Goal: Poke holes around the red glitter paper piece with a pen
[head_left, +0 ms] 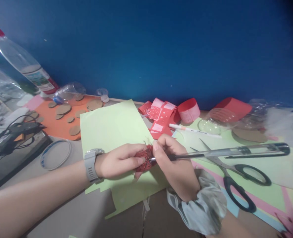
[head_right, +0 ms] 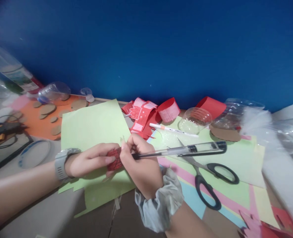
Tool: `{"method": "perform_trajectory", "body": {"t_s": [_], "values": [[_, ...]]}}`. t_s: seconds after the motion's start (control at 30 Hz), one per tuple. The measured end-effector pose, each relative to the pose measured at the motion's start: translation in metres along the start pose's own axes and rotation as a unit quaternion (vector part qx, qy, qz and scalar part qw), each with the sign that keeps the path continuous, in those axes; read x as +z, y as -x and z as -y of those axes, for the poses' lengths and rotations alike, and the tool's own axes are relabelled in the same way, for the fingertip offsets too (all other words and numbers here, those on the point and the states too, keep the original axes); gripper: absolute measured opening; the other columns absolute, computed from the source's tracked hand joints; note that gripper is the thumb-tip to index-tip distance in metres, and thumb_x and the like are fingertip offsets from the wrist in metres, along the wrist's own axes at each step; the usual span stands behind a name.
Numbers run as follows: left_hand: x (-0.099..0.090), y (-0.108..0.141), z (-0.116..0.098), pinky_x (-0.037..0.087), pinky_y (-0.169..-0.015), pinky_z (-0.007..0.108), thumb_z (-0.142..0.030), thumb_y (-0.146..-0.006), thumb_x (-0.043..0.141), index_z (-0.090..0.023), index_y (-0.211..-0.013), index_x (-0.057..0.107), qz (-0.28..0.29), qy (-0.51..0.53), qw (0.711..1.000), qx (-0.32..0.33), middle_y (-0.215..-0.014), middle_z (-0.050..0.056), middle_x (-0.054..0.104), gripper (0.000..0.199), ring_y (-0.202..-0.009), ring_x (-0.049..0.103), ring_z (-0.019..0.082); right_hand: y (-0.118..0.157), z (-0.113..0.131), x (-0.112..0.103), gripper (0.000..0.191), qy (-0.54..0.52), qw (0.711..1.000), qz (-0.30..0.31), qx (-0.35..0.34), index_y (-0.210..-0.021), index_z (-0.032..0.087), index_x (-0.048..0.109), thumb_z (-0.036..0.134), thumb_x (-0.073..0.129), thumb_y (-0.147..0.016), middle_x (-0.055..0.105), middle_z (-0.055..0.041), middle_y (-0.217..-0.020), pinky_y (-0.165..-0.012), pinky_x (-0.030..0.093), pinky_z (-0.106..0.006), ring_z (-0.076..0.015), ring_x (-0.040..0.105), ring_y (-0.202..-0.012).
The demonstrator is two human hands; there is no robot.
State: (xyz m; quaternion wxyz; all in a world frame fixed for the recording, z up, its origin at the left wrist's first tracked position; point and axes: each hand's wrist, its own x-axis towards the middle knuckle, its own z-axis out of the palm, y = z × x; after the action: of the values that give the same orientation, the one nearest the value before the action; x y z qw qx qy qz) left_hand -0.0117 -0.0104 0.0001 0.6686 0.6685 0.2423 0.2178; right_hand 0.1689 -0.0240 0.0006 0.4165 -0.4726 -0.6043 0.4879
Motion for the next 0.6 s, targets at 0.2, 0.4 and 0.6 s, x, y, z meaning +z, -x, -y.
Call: {"method": "perform_trajectory", "body": {"t_s": [0.2,0.4,0.6], "values": [[0.0016,-0.0009,-0.0005,0.045,-0.063,0.027,-0.032,-0.099,0.037,-0.013,-0.085,0.045,-0.011,-0.001,1.0,0.01,-0.066,0.004,0.055,0.025,-0.059,0.053,0.014,-0.0023,0.001,0.0,0.03,-0.004,1.0,-0.004,0.004,-0.063,0.021,0.035,0.027,0.047,-0.09,0.031,0.0063,-0.055,-0.048,0.028,-0.022,-0.0091,0.031,-0.05],[0.0011,-0.0015,0.0014,0.047,-0.062,0.027,-0.033,-0.099,0.036,-0.012,-0.089,0.047,-0.008,0.01,1.0,0.001,-0.068,0.005,0.054,0.026,-0.06,0.052,0.014,-0.0026,-0.0001,-0.0014,0.029,-0.02,1.0,-0.002,0.008,-0.064,0.021,0.035,0.027,0.045,-0.091,0.033,0.0057,-0.057,-0.05,0.029,-0.023,-0.0096,0.032,-0.053],[-0.0004,-0.0016,0.0003,0.047,-0.063,0.026,-0.034,-0.099,0.036,-0.012,-0.089,0.048,-0.002,-0.009,1.0,0.004,-0.069,0.005,0.055,0.027,-0.061,0.053,0.014,0.0007,0.0007,-0.0013,0.03,-0.017,0.999,-0.028,-0.009,-0.064,0.021,0.034,0.027,0.046,-0.091,0.032,0.0058,-0.057,-0.049,0.029,-0.023,-0.0094,0.031,-0.052]]}}
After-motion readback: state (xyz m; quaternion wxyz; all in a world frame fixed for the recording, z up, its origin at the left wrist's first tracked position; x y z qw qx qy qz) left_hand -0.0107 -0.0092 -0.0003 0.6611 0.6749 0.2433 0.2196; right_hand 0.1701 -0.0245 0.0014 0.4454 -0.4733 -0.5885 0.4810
